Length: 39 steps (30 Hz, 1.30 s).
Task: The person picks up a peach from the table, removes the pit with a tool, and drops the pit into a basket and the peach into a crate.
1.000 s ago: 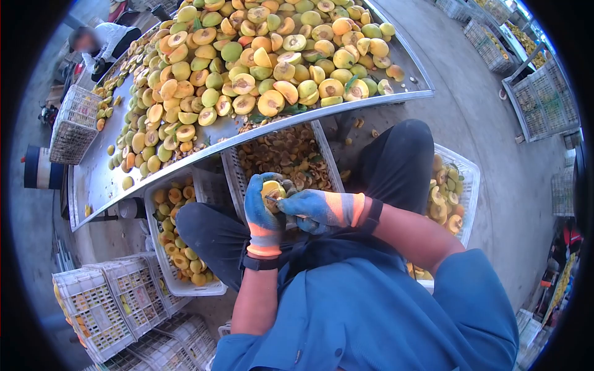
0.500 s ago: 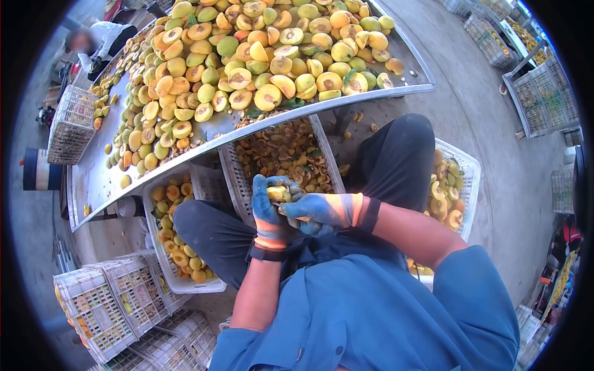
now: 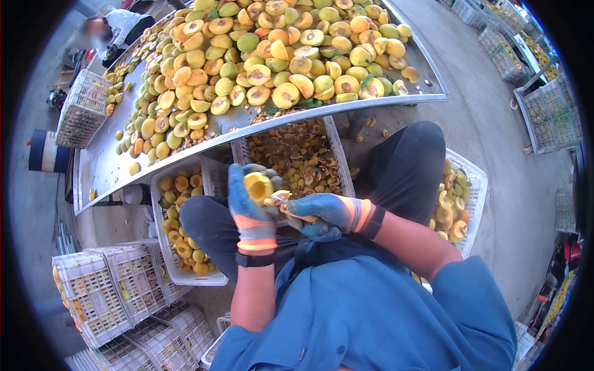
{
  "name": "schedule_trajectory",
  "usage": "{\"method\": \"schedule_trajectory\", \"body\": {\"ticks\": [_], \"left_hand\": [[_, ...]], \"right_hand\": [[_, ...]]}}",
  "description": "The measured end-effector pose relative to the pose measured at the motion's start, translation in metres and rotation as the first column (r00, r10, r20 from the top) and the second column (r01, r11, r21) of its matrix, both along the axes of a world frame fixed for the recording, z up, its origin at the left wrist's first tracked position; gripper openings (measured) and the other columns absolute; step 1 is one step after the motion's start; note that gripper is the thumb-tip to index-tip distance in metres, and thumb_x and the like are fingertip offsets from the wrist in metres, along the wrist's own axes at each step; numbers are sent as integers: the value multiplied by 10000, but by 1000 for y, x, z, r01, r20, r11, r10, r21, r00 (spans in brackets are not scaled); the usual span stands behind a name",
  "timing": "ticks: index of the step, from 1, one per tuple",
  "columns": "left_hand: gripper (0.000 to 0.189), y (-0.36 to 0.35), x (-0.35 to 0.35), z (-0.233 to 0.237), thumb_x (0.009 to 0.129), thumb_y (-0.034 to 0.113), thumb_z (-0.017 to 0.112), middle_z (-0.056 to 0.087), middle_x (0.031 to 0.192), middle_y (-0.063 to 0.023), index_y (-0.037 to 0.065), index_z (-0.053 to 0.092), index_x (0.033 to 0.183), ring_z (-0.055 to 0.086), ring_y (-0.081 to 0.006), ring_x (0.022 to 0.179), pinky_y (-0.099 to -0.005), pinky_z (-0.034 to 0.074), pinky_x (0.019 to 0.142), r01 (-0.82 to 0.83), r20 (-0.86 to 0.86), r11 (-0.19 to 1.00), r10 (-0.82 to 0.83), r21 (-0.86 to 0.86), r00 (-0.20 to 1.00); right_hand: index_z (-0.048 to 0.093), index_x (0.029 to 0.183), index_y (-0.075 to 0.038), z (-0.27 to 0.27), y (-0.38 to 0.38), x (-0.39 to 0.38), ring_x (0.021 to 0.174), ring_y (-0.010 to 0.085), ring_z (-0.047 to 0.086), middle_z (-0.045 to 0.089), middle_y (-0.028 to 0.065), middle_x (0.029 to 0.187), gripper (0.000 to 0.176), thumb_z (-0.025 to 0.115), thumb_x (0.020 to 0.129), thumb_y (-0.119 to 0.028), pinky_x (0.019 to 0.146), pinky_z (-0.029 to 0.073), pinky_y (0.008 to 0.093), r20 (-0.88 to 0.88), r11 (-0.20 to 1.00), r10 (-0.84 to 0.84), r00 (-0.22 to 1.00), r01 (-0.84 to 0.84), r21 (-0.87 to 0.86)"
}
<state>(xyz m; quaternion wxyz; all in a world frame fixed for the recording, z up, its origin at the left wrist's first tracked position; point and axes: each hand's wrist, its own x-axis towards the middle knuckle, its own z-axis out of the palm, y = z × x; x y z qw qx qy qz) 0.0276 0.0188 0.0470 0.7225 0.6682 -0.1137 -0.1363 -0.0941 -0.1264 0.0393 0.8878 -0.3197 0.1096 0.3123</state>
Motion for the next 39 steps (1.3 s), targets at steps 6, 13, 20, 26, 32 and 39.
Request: {"method": "schedule_trajectory", "body": {"ticks": [6, 13, 20, 26, 32, 39], "left_hand": [[282, 171, 123, -7, 1038, 216, 668, 693, 1111, -134, -14, 673, 1201, 699, -268, 983, -324, 572, 912, -624, 831, 643, -34, 443, 555], [304, 70, 105, 7, 1023, 87, 694, 716, 1193, -86, -4, 670, 1313, 659, -155, 1085, -300, 528, 977, -248, 617, 879, -65, 407, 784], [407, -107, 97, -31, 904, 159, 797, 703, 1196, -178, -8, 694, 1260, 683, -328, 1110, -398, 542, 997, -29, 604, 911, -249, 412, 757], [603, -172, 155, -57, 827, 370, 839, 698, 1278, -210, 54, 675, 1314, 651, -403, 1221, -470, 518, 1047, 15, 355, 554, -555, 832, 752], [593, -153, 154, -73, 780, 256, 886, 680, 1018, -149, 30, 535, 1201, 707, -304, 894, -403, 585, 817, 68, 410, 807, -369, 587, 834], [519, -76, 61, 12, 994, 112, 644, 592, 1299, -123, 25, 474, 1476, 628, -241, 1189, -392, 563, 1032, 167, -346, 759, -466, -629, 814]], "right_hand": [[693, 1051, 5, -37, 25, 7, 744, 336, 676, 709, 157, 830, 514, 473, 1108, -456, 685, 506, 437, 432, 457, 43, 901, 366, -811], [684, 1062, 25, -56, 16, 9, 906, 499, 693, 726, 292, 963, 522, 456, 1110, -442, 839, 532, 541, 302, 110, 192, 934, 285, -952], [664, 1158, -11, -63, -1, -11, 848, 464, 703, 727, 273, 931, 351, 597, 1073, -346, 739, 537, 496, 490, 149, -44, 870, 491, -858], [663, 1228, -21, -45, -18, -13, 888, 402, 723, 738, 223, 983, 319, 616, 1070, -293, 764, 550, 460, 477, 251, -207, 854, 517, -818], [655, 1204, -2, -32, -32, 7, 890, 172, 618, 674, 61, 979, 233, 661, 1045, -171, 778, 524, 347, 456, 404, -530, 714, 686, -605], [661, 1330, -21, 19, -49, 60, 1071, 297, 730, 754, 176, 1163, 363, 703, 1014, -194, 925, 563, 376, 719, 213, -404, 565, 823, -527]]}}
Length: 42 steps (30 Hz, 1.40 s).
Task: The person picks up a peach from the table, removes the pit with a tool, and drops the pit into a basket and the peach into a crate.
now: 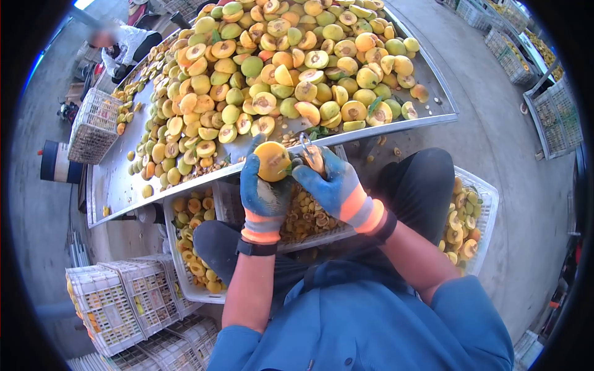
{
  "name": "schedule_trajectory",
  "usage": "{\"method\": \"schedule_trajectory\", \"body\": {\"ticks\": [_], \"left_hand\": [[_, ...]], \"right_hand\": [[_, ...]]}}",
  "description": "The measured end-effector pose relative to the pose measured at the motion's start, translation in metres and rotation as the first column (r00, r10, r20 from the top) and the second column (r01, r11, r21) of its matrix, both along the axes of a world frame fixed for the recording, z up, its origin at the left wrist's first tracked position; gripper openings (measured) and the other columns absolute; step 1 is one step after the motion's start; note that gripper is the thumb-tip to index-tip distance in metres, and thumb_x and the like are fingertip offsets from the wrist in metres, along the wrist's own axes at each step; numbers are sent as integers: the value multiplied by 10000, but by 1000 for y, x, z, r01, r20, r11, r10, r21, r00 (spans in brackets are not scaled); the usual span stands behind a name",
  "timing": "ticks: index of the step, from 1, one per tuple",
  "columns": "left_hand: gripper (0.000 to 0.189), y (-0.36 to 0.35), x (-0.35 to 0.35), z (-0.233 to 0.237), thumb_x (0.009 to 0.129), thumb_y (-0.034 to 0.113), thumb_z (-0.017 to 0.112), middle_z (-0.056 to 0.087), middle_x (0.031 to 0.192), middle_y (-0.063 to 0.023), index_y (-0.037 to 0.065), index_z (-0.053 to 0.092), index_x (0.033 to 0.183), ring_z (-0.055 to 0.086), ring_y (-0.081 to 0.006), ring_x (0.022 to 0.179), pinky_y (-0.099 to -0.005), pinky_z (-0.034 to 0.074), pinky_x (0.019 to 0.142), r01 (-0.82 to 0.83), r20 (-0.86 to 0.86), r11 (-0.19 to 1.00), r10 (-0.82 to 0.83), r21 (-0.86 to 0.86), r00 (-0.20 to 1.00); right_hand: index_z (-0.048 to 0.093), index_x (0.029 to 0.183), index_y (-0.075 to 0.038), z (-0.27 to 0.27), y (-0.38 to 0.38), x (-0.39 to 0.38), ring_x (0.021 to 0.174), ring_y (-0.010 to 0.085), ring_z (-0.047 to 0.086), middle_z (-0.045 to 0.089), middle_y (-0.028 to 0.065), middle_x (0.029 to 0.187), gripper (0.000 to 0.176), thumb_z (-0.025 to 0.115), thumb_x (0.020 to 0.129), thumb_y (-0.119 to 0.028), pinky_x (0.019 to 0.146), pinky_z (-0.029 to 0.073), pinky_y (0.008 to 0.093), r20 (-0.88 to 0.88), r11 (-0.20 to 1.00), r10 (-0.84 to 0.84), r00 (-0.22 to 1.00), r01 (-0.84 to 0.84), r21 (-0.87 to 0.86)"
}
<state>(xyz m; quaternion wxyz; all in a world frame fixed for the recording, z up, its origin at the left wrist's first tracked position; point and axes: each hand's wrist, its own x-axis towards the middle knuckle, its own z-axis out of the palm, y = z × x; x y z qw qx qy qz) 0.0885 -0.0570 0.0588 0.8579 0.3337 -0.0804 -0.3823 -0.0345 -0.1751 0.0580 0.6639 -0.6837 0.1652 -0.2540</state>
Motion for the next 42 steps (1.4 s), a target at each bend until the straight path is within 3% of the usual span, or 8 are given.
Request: {"method": "schedule_trajectory", "body": {"ticks": [4, 7, 11, 15, 18, 25, 35, 42], "left_hand": [[430, 20, -41, -14, 1121, 295, 496, 599, 1340, -97, 34, 499, 1463, 615, -233, 1231, -399, 533, 1075, -339, 712, 872, -16, 354, 702], [448, 25, -55, -19, 1157, 393, 393, 626, 1309, -97, 52, 518, 1419, 620, -215, 1215, -375, 521, 1069, -204, 86, 970, 194, 130, 977], [472, 32, -68, -22, 1139, 447, 426, 643, 1294, -122, 91, 513, 1437, 639, -242, 1187, -385, 526, 1061, -317, 364, 913, 213, 256, 907], [448, 32, -62, -5, 1091, 350, 600, 677, 1225, -147, 45, 521, 1408, 676, -269, 1139, -417, 565, 1026, -278, -111, 960, 278, 14, 954], [511, 40, -55, -17, 962, 83, 777, 677, 1230, -174, 28, 521, 1401, 683, -263, 1151, -377, 590, 1007, -617, 849, 750, 145, 241, 508], [426, 46, -60, -5, 1020, 300, 582, 676, 1230, -198, 49, 554, 1364, 682, -324, 1129, -436, 587, 973, -245, -59, 968, 242, -62, 969], [399, 32, -81, -16, 1036, 331, 454, 641, 1193, -138, 67, 546, 1320, 667, -303, 1113, -453, 584, 967, -428, 175, 894, 404, 133, 898], [372, 35, -85, -42, 1043, 364, 481, 598, 1251, -115, 104, 550, 1301, 660, -276, 1087, -443, 597, 960, -456, 313, 862, 380, 222, 870]], "right_hand": [[650, 1359, -33, 1, 23, 5, 1021, 376, 736, 746, 219, 1147, 397, 695, 1006, -210, 875, 584, 421, -23, 989, 10, 1000, -13, -146], [663, 1243, -25, -7, 39, 1, 941, 419, 722, 738, 239, 1081, 313, 674, 1013, -237, 810, 581, 463, -116, 963, -55, 992, 22, -268], [675, 1140, -46, -22, 53, -6, 831, 435, 705, 726, 220, 978, 244, 673, 1010, -252, 724, 568, 478, -86, 959, -50, 995, 24, -283], [669, 1126, -35, -12, 61, -29, 812, 280, 715, 717, 158, 942, 221, 706, 999, -212, 709, 551, 412, 95, 982, 77, 992, -59, -181], [661, 1152, -12, -4, 62, -35, 872, 187, 677, 709, 127, 968, 246, 670, 1044, -232, 767, 544, 373, -77, 951, 131, 988, -103, 292], [646, 1278, 41, -1, 61, -35, 990, 245, 706, 742, 188, 1081, 405, 567, 1108, -317, 876, 546, 371, -125, 941, 291, 948, -260, 217], [644, 1285, 23, -10, 57, -40, 980, 304, 720, 709, 229, 1103, 290, 481, 1110, -142, 811, 560, 411, -130, 928, 346, 929, -359, -98], [684, 1233, -5, 6, 50, -36, 986, 308, 716, 747, 194, 1070, 398, 449, 1118, -305, 844, 548, 408, -315, 791, 536, 783, -337, 510]]}}
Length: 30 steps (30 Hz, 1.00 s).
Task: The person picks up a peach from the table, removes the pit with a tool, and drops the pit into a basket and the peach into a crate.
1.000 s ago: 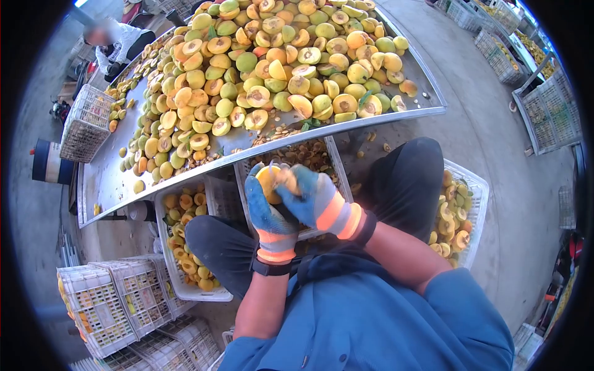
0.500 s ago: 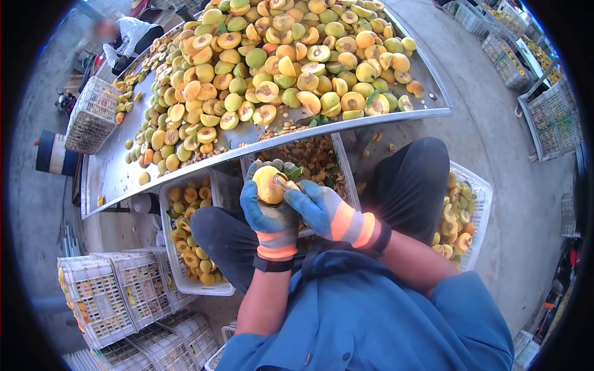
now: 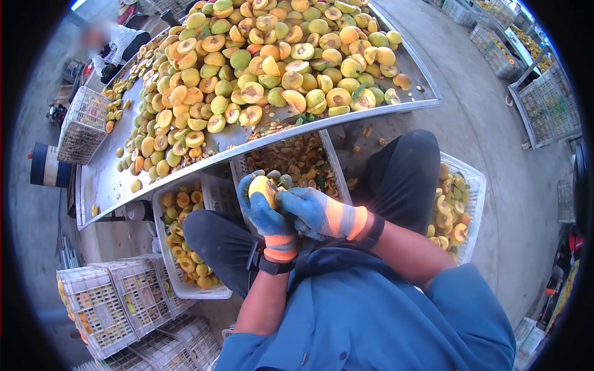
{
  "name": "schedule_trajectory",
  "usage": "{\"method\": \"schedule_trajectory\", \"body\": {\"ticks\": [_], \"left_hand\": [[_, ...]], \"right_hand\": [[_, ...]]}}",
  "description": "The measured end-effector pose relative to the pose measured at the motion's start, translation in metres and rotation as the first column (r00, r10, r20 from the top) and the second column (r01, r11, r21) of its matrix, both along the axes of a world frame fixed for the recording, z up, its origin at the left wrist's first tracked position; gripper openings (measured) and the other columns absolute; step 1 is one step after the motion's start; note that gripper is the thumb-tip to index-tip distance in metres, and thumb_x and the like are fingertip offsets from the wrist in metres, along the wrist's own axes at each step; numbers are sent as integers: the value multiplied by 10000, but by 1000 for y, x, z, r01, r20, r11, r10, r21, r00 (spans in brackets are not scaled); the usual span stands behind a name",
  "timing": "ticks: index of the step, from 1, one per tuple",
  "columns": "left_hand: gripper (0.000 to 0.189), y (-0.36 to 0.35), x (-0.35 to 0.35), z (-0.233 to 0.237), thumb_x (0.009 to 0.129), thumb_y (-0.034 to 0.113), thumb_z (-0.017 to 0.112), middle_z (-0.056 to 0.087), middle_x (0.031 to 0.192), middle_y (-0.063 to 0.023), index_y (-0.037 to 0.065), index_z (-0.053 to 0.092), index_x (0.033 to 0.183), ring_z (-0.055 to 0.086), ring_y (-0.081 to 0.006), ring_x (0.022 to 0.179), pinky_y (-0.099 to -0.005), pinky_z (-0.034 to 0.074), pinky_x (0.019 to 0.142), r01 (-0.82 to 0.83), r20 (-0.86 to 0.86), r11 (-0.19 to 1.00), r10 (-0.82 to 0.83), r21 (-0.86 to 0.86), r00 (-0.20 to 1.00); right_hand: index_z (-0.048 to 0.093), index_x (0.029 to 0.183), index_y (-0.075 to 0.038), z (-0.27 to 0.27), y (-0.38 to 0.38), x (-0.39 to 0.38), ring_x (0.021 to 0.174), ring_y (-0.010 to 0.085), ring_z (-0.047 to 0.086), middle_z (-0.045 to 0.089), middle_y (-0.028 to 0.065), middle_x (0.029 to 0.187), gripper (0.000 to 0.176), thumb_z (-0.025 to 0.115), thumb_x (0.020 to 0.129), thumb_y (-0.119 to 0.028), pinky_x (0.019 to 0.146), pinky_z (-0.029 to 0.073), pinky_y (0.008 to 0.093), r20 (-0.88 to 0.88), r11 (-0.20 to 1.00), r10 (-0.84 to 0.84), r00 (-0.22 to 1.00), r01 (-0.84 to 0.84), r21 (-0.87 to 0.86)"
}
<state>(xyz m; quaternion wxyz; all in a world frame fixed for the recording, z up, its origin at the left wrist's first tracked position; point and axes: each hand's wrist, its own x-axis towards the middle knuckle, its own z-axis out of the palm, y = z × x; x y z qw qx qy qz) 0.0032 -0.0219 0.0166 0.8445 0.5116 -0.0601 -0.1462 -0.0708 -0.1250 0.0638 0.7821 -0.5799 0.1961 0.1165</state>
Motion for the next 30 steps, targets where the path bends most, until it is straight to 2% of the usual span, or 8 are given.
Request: {"method": "schedule_trajectory", "body": {"ticks": [1, 5, 11, 16, 18, 21, 24, 30], "left_hand": [[374, -1, -2, -2, 1042, 373, 488, 600, 1245, -113, 109, 551, 1299, 660, -274, 1084, -439, 596, 957, -38, 9, 998, 37, 42, 999], [370, 3, -8, -1, 1044, 366, 504, 605, 1231, -110, 108, 547, 1305, 666, -268, 1056, -438, 594, 945, -21, -60, 1000, 21, -7, 998], [312, 5, -4, -1, 1043, 271, 521, 613, 1214, -122, 98, 554, 1301, 679, -261, 1034, -418, 600, 928, 2, -42, 1000, -2, -2, 999], [327, 13, 0, -19, 1029, 200, 516, 618, 1223, -126, 60, 550, 1323, 681, -261, 1034, -409, 615, 888, -30, 148, 988, 8, 152, 989], [327, 13, 2, -20, 1030, 197, 511, 617, 1225, -125, 55, 550, 1322, 682, -260, 1036, -408, 614, 888, -17, 194, 990, -11, 142, 981], [318, 13, -2, -4, 1040, 211, 504, 623, 1211, -124, 62, 553, 1317, 682, -255, 1024, -403, 606, 889, -7, 145, 992, -11, 126, 989], [309, 16, -3, -6, 1058, 247, 488, 623, 1195, -117, 61, 557, 1295, 682, -249, 1009, -403, 596, 900, 27, 90, 991, -39, 132, 995], [340, 22, -5, -14, 1088, 329, 479, 618, 1194, -113, 44, 557, 1256, 674, -250, 1012, -379, 581, 900, -23, 147, 973, -11, 228, 989]], "right_hand": [[699, 1211, -10, 0, 0, -1, 1004, 352, 726, 756, 203, 1073, 428, 443, 1115, -339, 866, 541, 408, -64, 995, 11, 998, -5, 95], [701, 1198, 3, -38, 7, -5, 943, 257, 703, 755, 142, 1047, 427, 461, 1107, -338, 874, 536, 396, 393, 891, 91, 915, 102, -443], [690, 1158, -34, -35, 17, 2, 767, 146, 662, 675, 47, 867, 433, 481, 1128, -412, 657, 528, 285, 61, 978, -129, 990, 117, 170], [688, 1056, -118, -7, 11, -8, 450, 109, 463, 553, -11, 619, 437, 482, 1116, -498, 407, 329, 278, -104, 944, -42, 994, 74, 322], [683, 1078, -88, -2, 9, -7, 540, 129, 554, 608, 20, 697, 419, 478, 1127, -450, 468, 418, 291, -40, 964, -47, 998, 56, 262], [658, 1137, -30, -45, 23, -2, 761, 241, 663, 679, 109, 898, 336, 470, 1118, -309, 653, 518, 357, 370, 960, -51, 927, 149, -239], [628, 1196, 18, -31, 11, -4, 998, 368, 697, 700, 193, 1115, 288, 461, 1088, -190, 847, 553, 424, 183, 970, 78, 980, -32, -239], [613, 1234, 32, -61, 18, -5, 997, 424, 695, 680, 270, 1165, 301, 461, 1069, -169, 866, 558, 455, 345, 701, 290, 893, 48, -711]]}}
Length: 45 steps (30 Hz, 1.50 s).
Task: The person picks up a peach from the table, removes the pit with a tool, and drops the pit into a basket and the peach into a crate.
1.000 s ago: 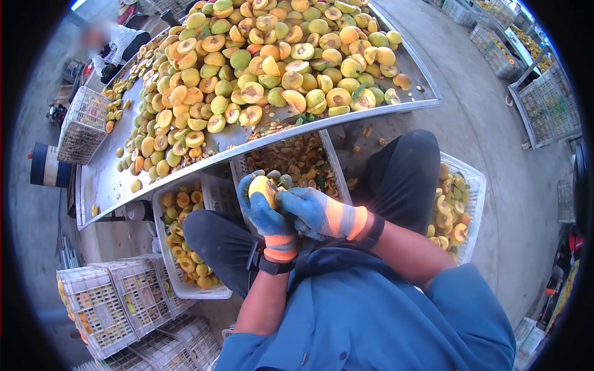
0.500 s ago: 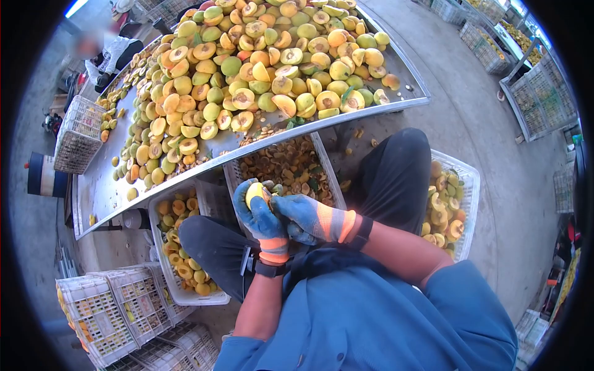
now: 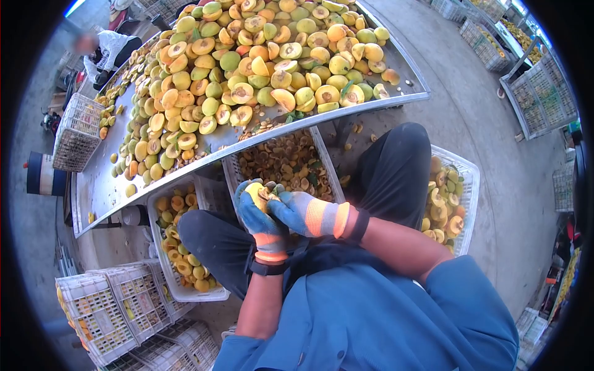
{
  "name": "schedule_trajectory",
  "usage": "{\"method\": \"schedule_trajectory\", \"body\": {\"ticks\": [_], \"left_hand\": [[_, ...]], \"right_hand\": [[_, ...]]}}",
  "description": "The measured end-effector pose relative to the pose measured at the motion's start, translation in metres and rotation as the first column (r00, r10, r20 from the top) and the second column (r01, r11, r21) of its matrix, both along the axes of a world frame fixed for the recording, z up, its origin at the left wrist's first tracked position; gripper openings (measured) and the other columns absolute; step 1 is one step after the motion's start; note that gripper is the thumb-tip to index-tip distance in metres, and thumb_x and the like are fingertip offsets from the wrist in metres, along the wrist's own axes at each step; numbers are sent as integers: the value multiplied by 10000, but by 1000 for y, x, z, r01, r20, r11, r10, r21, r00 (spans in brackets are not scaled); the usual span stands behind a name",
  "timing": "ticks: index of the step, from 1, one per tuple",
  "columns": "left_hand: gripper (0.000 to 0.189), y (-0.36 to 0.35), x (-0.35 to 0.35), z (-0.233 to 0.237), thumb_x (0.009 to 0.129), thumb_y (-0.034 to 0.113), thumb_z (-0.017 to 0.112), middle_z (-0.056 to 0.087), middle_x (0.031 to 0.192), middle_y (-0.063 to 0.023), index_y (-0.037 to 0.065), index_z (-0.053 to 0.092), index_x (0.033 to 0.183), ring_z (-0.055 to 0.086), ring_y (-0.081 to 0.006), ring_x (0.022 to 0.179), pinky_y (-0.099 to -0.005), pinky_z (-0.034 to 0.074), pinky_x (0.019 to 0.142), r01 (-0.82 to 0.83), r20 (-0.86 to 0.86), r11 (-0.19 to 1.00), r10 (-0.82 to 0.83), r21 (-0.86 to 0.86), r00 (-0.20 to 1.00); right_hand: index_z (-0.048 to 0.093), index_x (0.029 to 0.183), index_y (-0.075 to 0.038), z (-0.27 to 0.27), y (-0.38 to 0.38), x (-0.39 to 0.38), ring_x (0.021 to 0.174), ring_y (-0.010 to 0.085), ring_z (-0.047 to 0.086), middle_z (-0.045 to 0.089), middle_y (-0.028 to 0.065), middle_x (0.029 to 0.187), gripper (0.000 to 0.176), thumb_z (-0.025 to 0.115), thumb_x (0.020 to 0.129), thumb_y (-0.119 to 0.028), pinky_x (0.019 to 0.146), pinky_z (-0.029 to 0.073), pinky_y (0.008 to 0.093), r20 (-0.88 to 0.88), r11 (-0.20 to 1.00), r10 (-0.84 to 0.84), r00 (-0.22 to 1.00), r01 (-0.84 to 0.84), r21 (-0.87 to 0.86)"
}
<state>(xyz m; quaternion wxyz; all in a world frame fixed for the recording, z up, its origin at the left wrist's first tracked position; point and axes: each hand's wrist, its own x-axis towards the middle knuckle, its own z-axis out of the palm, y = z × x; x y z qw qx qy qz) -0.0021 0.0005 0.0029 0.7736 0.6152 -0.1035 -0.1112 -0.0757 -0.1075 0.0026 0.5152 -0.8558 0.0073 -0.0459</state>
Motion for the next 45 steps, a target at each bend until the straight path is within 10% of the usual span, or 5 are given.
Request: {"method": "schedule_trajectory", "body": {"ticks": [12, 23, 28, 40, 45], "left_hand": [[369, 21, 18, -28, 894, 17, 719, 617, 1219, -187, 8, 535, 1214, 663, -288, 1044, -393, 589, 907, -105, 696, 913, -221, 393, 683], [267, 18, 2, -43, 1088, 267, 482, 636, 1094, -110, 66, 566, 1240, 673, -228, 924, -389, 603, 849, -8, -171, 988, -19, -154, 985], [294, 15, 2, -28, 1095, 284, 469, 647, 1101, -97, 55, 580, 1243, 668, -225, 922, -377, 588, 839, 67, -260, 971, -128, -230, 957], [221, 13, 18, -25, 1054, 209, 637, 734, 1000, -76, 9, 665, 1144, 702, -180, 893, -332, 576, 821, -284, 777, 880, -138, 381, 615], [271, 20, 15, -19, 1069, 218, 507, 721, 947, -107, 15, 677, 1123, 704, -218, 828, -331, 564, 762, 155, 288, 961, -219, 228, 932]], "right_hand": [[575, 1306, 38, -24, -4, 0, 973, 441, 699, 660, 322, 1169, 334, 490, 1041, -146, 851, 568, 455, 104, 957, 170, 980, -139, -256], [635, 1209, -10, -59, 7, 4, 960, 440, 691, 702, 250, 1057, 310, 418, 1104, -205, 832, 552, 465, 89, 915, 241, 966, -196, -352], [679, 1058, -68, 22, -5, 3, 633, 165, 606, 626, 72, 766, 415, 515, 1100, -447, 541, 458, 318, -606, 730, 277, 746, 247, 637], [728, 1091, -72, 6, 6, -6, 706, 127, 556, 628, 7, 819, 408, 566, 1075, -446, 635, 438, 284, -527, 692, 152, 836, 290, 661], [663, 953, -120, 31, -11, -9, 593, 102, 451, 526, -32, 736, 398, 577, 1067, -492, 537, 363, 277, -599, 547, 382, 704, 350, 761]]}}
